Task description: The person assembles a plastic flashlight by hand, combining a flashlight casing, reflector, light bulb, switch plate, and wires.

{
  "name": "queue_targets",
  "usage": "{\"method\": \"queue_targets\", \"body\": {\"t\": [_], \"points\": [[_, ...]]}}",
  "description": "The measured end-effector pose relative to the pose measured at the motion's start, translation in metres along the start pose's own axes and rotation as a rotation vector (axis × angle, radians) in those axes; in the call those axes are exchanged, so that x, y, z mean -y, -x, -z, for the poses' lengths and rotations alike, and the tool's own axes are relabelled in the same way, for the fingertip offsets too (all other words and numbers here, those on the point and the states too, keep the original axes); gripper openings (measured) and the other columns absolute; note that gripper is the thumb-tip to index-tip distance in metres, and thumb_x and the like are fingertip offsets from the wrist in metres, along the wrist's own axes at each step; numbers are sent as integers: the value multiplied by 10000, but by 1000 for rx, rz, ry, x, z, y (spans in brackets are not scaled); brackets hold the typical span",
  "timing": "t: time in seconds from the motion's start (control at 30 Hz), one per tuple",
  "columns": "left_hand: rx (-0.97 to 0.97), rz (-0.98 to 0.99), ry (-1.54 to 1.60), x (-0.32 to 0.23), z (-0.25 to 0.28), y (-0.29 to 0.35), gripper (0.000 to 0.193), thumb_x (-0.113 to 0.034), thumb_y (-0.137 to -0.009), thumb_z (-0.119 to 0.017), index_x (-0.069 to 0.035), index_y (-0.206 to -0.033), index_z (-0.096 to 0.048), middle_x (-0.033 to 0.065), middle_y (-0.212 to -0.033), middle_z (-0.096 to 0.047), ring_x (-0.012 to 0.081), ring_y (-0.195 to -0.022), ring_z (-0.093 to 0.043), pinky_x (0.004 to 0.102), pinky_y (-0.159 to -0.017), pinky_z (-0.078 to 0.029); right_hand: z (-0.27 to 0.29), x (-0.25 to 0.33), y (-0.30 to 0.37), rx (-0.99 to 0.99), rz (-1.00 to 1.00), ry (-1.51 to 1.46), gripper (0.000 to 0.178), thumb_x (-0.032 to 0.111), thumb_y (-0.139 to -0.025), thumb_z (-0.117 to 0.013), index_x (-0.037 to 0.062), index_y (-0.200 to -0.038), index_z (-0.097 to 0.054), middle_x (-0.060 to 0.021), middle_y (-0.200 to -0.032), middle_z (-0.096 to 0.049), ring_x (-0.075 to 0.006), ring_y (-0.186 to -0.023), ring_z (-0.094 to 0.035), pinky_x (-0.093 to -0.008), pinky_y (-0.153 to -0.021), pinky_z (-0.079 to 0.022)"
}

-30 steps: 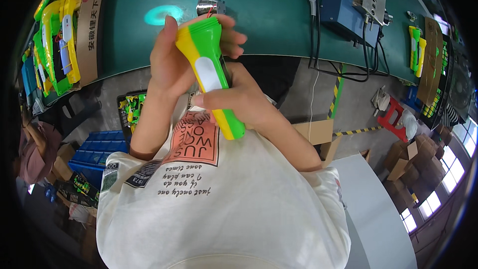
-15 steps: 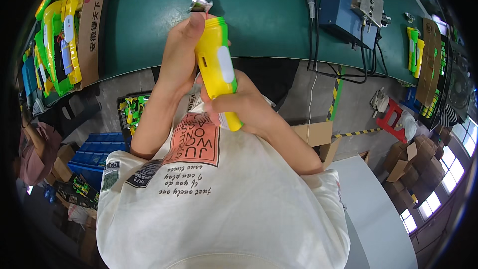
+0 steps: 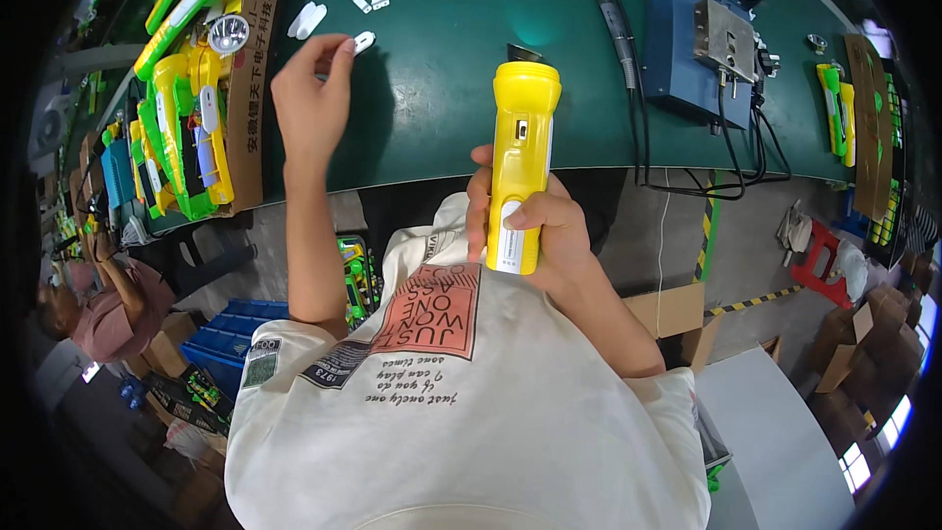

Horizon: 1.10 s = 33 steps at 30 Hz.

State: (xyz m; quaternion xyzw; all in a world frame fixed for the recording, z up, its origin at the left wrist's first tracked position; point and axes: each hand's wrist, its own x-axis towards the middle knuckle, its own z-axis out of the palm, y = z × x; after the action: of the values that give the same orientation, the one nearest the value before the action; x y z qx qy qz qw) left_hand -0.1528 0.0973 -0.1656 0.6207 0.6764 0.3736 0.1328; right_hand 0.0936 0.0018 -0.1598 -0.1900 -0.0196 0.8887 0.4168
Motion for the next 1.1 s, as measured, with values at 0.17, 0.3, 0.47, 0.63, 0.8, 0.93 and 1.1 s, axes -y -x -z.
{"method": "queue_targets", "body": {"t": [0.17,0.3,0.47,0.63,0.8,0.93,1.1], "points": [[6,-249,-117,13,-5,-48,138,-121,-854,-649,-53,-965,-696,115,-846,-641,267,-693,-627,359,-645,-491,-3,-1,-1,-19,-17,31,736,31,-570,-528,-45,-1289,-388,-203,-961,-573,-365,-783,-644,-518,-659,-597],[65,-478,-232,13,-25,-83,180,-133,-853,-652,-89,-1019,-707,92,-877,-626,283,-809,-615,375,-716,-491,-6,2,2,1,-10,45,742,27,-565,-527,-56,-1287,-381,-212,-966,-566,-368,-787,-643,-523,-643,-595],[137,-523,-283,0,-49,-92,210,-176,-855,-657,-88,-1039,-709,92,-893,-623,286,-857,-606,390,-748,-483,-6,6,6,2,13,46,740,37,-568,-527,-67,-1286,-377,-225,-960,-563,-369,-785,-644,-530,-638,-592],[95,-595,-321,1,-70,-97,162,-191,-835,-692,-59,-927,-716,103,-853,-645,281,-804,-614,371,-729,-488,-11,8,9,0,-2,32,727,39,-572,-525,-62,-1279,-394,-223,-957,-570,-363,-777,-646,-528,-636,-592],[269,-243,19,-35,-49,-61,128,-152,-836,-713,-32,-871,-689,67,-825,-670,130,-701,-606,245,-653,-467,-3,9,10,-1,-16,-2,691,42,-597,-532,-53,-1271,-412,-223,-959,-578,-360,-769,-647,-533,-623,-590],[531,-38,575,-57,-25,-14,116,-31,-811,-728,-8,-899,-656,-3,-814,-614,51,-742,-543,198,-664,-435,5,7,9,12,-49,-47,658,73,-630,-544,-56,-1264,-428,-229,-956,-578,-364,-763,-646,-533,-608,-590],[757,-18,628,-67,-5,19,146,24,-733,-755,8,-852,-673,21,-775,-619,67,-707,-540,203,-623,-416,5,3,8,46,-124,-81,643,77,-648,-544,-56,-1267,-426,-234,-955,-577,-363,-740,-651,-522,-605,-597]]}}
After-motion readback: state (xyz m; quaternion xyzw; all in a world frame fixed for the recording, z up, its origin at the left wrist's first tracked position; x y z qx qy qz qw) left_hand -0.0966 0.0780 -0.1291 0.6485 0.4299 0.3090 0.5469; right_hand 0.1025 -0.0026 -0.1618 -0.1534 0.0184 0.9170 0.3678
